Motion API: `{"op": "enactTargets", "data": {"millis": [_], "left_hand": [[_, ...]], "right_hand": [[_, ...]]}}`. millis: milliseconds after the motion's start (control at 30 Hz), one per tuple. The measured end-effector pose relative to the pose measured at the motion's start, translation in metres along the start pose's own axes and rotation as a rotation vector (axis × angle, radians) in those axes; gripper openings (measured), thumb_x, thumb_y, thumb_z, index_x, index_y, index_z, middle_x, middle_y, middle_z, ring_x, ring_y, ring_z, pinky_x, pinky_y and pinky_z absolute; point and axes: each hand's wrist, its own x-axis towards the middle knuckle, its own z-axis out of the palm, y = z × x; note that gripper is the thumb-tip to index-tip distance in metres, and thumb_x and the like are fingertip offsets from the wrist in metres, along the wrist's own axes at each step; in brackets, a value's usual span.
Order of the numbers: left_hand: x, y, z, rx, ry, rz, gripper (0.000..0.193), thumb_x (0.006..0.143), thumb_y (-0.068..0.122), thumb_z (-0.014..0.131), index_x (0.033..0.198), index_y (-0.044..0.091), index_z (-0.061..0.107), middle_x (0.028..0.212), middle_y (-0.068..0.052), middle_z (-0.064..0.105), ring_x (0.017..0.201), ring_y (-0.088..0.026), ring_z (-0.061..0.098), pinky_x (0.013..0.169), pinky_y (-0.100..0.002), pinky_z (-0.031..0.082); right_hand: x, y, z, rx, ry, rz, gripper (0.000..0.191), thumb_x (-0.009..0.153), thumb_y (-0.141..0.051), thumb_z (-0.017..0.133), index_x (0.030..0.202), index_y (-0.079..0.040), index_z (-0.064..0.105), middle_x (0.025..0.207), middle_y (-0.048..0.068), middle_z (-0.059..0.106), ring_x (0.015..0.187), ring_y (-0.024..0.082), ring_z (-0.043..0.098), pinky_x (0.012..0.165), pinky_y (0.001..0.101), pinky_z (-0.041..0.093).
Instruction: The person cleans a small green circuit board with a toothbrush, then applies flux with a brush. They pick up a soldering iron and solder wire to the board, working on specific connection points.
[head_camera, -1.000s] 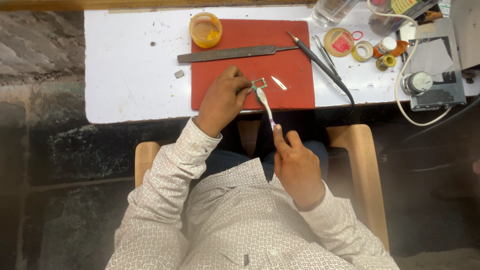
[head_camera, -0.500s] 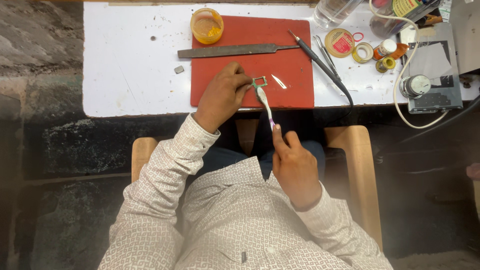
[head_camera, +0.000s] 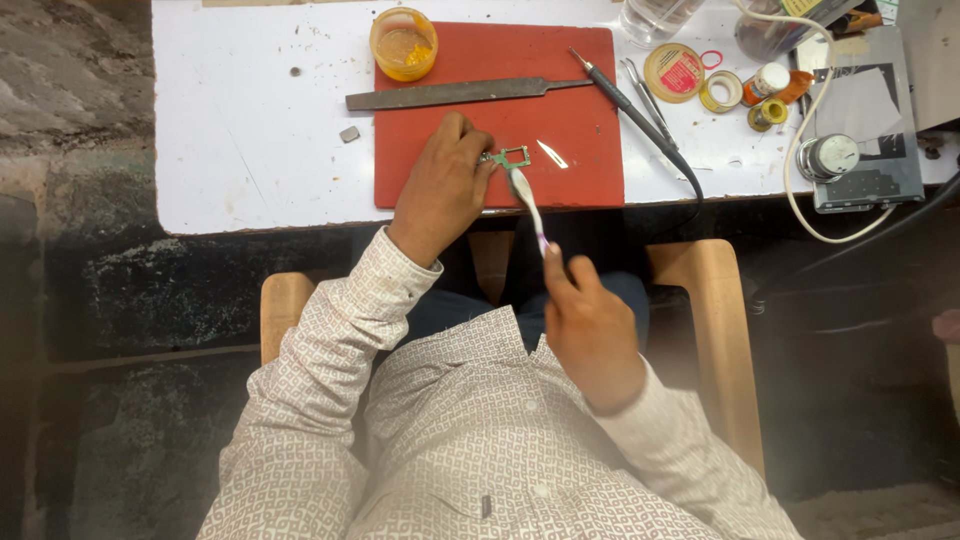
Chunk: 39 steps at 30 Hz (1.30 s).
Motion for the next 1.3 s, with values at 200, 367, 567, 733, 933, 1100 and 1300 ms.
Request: {"op": "enactTargets", "data": {"millis": [200, 367, 567, 733, 933, 1100, 1300], "left_hand": [[0.002, -0.001, 0.002, -0.011, 0.033, 0.012, 0.014, 0.091, 0.003, 0.07, 0.098, 0.0, 0.058, 0.099, -0.017, 0.055, 0.092, -0.036, 0.06, 0.081, -0.044, 0.049], [0.002, -0.002, 0.0, -0.048, 0.032, 0.0, 0.015, 0.09, 0.002, 0.071, 0.098, 0.001, 0.059, 0.095, -0.015, 0.058, 0.09, -0.035, 0.061, 0.08, -0.044, 0.049], [0.004, -0.003, 0.0, -0.061, 0.029, -0.008, 0.015, 0.09, 0.002, 0.072, 0.099, 0.0, 0.06, 0.097, -0.015, 0.059, 0.091, -0.034, 0.062, 0.08, -0.043, 0.05], [0.001, -0.004, 0.001, -0.064, 0.016, -0.016, 0.014, 0.091, 0.003, 0.072, 0.103, 0.001, 0.064, 0.097, -0.015, 0.06, 0.091, -0.033, 0.063, 0.082, -0.042, 0.051], [0.002, -0.017, 0.002, -0.264, -0.002, -0.135, 0.015, 0.093, 0.001, 0.069, 0.107, 0.002, 0.07, 0.096, -0.01, 0.064, 0.08, -0.019, 0.066, 0.072, -0.032, 0.054], [0.0, -0.018, 0.005, -1.005, -0.055, -0.469, 0.02, 0.096, 0.006, 0.069, 0.112, 0.001, 0.058, 0.084, -0.003, 0.062, 0.07, -0.007, 0.058, 0.065, -0.024, 0.049], [0.003, -0.012, 0.014, -0.996, 0.056, -0.497, 0.029, 0.093, 0.005, 0.072, 0.112, 0.002, 0.051, 0.086, -0.004, 0.067, 0.07, -0.009, 0.064, 0.063, -0.025, 0.055]], "right_hand": [[-0.014, 0.03, -0.026, 0.403, 0.05, 0.17, 0.036, 0.095, 0.0, 0.066, 0.131, 0.001, 0.067, 0.077, 0.008, 0.051, 0.056, 0.016, 0.044, 0.052, 0.0317, 0.037], [-0.017, 0.045, -0.024, 0.484, 0.114, 0.218, 0.04, 0.097, 0.001, 0.065, 0.137, 0.0, 0.065, 0.082, 0.003, 0.054, 0.063, 0.008, 0.042, 0.054, 0.0262, 0.036], [-0.029, 0.061, -0.009, 0.659, 0.133, 0.347, 0.049, 0.1, -0.004, 0.061, 0.148, 0.0, 0.053, 0.096, 0.002, 0.059, 0.064, 0.005, 0.049, 0.055, 0.02, 0.044], [-0.034, 0.067, -0.002, 0.689, 0.14, 0.352, 0.05, 0.102, -0.005, 0.061, 0.151, 0.0, 0.051, 0.097, 0.004, 0.059, 0.065, 0.005, 0.052, 0.055, 0.0193, 0.046], [-0.031, 0.072, -0.005, 0.702, 0.207, 0.325, 0.047, 0.104, -0.001, 0.059, 0.15, 0.001, 0.052, 0.101, 0.005, 0.063, 0.072, 0.005, 0.056, 0.058, 0.019, 0.049], [-0.033, 0.082, -0.007, 0.861, 0.233, 0.315, 0.051, 0.101, 0.008, 0.051, 0.151, 0.001, 0.049, 0.109, 0.007, 0.063, 0.079, 0.005, 0.058, 0.063, 0.0179, 0.049], [-0.054, 0.088, 0.024, 0.965, 0.052, 0.25, 0.043, 0.092, 0.011, 0.052, 0.134, 0.002, 0.057, 0.103, 0.007, 0.065, 0.08, 0.007, 0.06, 0.069, 0.0195, 0.051]]}}
